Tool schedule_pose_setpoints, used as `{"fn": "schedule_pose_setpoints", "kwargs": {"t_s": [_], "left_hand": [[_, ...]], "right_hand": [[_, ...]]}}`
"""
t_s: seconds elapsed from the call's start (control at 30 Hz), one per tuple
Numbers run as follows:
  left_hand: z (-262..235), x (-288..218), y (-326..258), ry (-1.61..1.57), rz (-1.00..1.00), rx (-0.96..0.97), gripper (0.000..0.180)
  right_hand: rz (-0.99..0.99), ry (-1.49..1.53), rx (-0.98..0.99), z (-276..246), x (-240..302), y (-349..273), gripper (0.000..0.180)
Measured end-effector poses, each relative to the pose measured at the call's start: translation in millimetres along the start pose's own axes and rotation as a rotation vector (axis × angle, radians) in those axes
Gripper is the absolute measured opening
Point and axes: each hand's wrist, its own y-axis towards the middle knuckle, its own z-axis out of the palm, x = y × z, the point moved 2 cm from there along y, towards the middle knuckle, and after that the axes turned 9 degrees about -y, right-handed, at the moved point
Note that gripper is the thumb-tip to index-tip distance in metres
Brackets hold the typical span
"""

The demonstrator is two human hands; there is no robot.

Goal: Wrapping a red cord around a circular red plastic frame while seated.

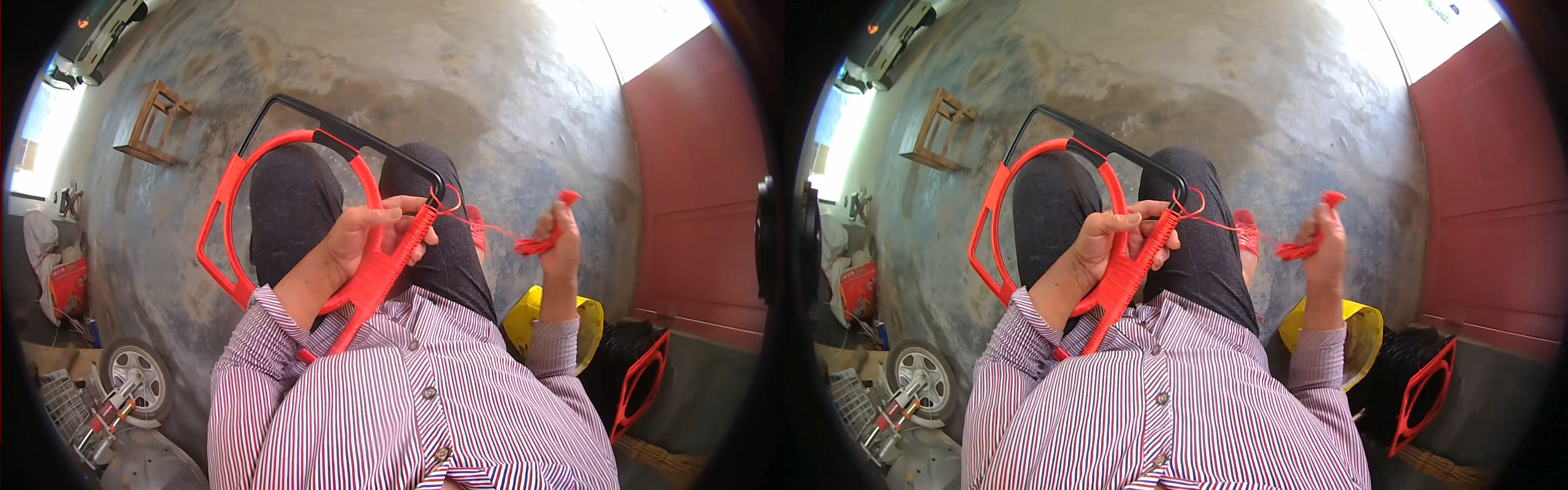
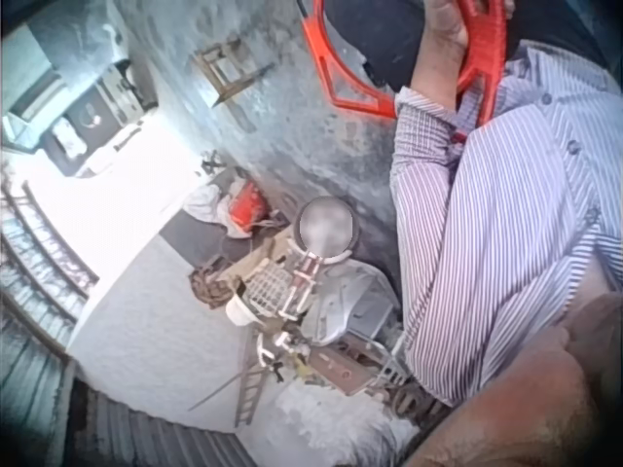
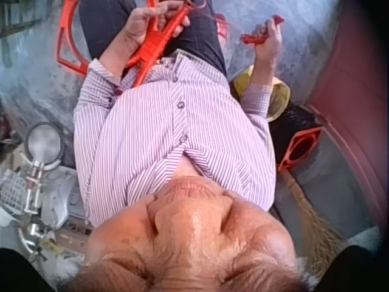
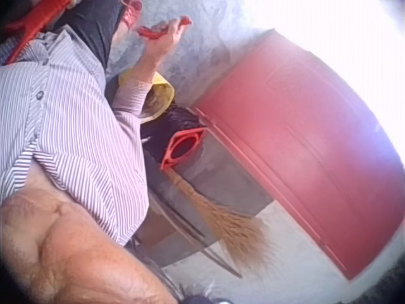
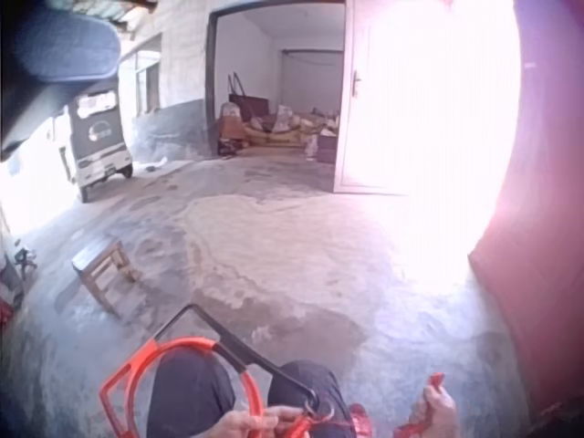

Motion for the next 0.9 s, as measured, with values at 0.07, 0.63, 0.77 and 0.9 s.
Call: {"fn": "schedule_pose_setpoints", "kwargs": {"t_s": [0.07,0.63,0.77,0.9], "left_hand": [[-1.4,1.1,-0.9,0.011,0.011,-0.012,0.05],[4.9,-3.2,-10.7,-0.009,0.006,0.0,0.061],[14.7,-2.5,-10.5,-0.009,0.013,0.003,0.055],[1.0,-3.1,-10.8,0.045,0.021,0.011,0.048]], "right_hand": [[-0.007,-0.218,0.168,48.1,-7.5,-11.5,0.012],[-0.032,-0.64,0.599,76.3,-36.4,-86.5,0.018],[-0.024,-0.547,0.548,67.3,-42.9,-86.0,0.017],[-0.072,-0.645,0.592,53.7,-41.1,-78.1,0.018]]}}
